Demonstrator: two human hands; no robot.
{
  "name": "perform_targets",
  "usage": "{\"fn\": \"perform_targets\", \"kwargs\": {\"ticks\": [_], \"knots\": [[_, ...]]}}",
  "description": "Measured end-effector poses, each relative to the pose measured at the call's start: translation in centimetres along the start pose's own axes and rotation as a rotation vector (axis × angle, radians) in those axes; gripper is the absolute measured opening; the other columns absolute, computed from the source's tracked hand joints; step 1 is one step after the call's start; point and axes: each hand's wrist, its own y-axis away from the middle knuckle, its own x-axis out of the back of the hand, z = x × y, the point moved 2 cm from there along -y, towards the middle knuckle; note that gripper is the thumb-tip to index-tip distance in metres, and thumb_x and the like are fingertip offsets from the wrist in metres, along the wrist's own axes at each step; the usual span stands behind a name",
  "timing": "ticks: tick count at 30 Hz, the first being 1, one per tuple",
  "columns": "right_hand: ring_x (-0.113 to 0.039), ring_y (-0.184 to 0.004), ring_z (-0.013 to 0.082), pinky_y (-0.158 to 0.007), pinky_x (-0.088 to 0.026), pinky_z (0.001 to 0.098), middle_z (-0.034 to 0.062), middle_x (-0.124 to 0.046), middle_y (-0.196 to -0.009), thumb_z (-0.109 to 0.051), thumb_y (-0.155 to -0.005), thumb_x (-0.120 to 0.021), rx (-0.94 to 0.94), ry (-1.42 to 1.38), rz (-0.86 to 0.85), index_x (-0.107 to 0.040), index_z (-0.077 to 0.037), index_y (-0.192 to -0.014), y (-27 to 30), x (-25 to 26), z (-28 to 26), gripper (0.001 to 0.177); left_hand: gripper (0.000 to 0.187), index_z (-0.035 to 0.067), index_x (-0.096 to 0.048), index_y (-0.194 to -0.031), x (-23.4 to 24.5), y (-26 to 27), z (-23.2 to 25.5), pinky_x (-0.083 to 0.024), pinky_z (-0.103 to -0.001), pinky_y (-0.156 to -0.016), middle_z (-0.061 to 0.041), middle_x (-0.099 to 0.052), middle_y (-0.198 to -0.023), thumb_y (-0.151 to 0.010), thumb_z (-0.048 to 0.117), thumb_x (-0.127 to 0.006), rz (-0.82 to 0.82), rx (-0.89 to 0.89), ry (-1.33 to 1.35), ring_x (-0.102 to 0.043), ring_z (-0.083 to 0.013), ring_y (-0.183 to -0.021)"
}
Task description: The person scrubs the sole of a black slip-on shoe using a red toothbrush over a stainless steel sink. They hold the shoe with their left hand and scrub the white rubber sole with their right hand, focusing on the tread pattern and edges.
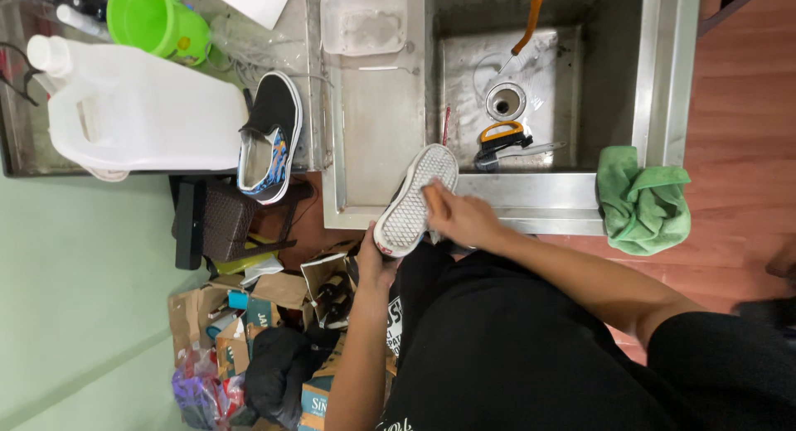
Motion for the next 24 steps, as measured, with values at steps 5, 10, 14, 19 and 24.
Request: {"fn": "perform_targets", "kwargs": {"ticks": [5, 10, 14, 19, 24], "knots": [[-0.060, -0.113, 0.0419, -0.095, -0.047, 0.0534, 0.0270, -0.064, -0.116, -0.064, -0.084, -0.043, -0.184, -0.036, 0.137, -0.039, -0.013, -0.145, -11.0, 0.5, 8.0, 0.080, 0.036, 0.003, -0.066, -0.099, -0.2, 0.4, -0.3, -0.056, -0.055, -0.078, -0.018, -0.070, -0.092, -0.084, 0.033, -0.077, 0.041, -0.033, 0.015, -0.070, -0.0320, -0.087], [-0.060, -0.108, 0.0503, -0.095, -0.045, 0.0573, 0.0344, -0.065, -0.108, -0.051, -0.089, -0.042, -0.030, -0.125, 0.016, -0.051, 0.000, -0.136, -0.7, 0.1, -1.0, 0.070, 0.038, 0.003, -0.064, -0.102, -1.1, 0.5, -0.7, -0.054, -0.056, -0.080, -0.018, -0.067, -0.095, -0.084, 0.034, -0.076, 0.034, -0.049, 0.031, -0.068, -0.0325, -0.090], [-0.064, -0.106, 0.0437, -0.091, -0.048, 0.0539, 0.0253, -0.069, -0.106, -0.061, -0.083, -0.041, 0.044, -0.008, -0.025, -0.040, -0.010, -0.144, -1.6, -0.3, -0.1, 0.079, 0.041, 0.007, -0.062, -0.109, -1.4, 1.2, -1.3, -0.053, -0.057, -0.086, -0.016, -0.066, -0.104, -0.086, 0.039, -0.074, 0.023, -0.057, -0.012, -0.065, -0.0325, -0.100], [-0.053, -0.122, 0.0431, -0.100, -0.043, 0.0520, 0.0302, -0.057, -0.128, -0.067, -0.085, -0.041, -0.170, -0.138, 0.083, -0.036, -0.001, -0.147, -6.8, 0.9, 4.8, 0.090, 0.042, 0.005, -0.060, -0.114, -1.7, 2.9, -2.1, -0.049, -0.059, -0.092, -0.018, -0.063, -0.113, -0.089, 0.036, -0.073, 0.019, -0.058, 0.031, -0.061, -0.0341, -0.111], [-0.062, -0.110, 0.0413, -0.092, -0.049, 0.0533, 0.0214, -0.069, -0.110, -0.060, -0.078, -0.054, 0.060, -0.065, -0.044, -0.034, -0.020, -0.150, 3.0, -0.4, -2.6, 0.085, 0.048, 0.001, -0.059, -0.113, -1.8, -0.9, -3.4, -0.056, -0.056, -0.080, -0.017, -0.065, -0.104, -0.087, 0.038, -0.074, 0.074, -0.130, 0.031, -0.066, -0.0304, -0.095]]}}
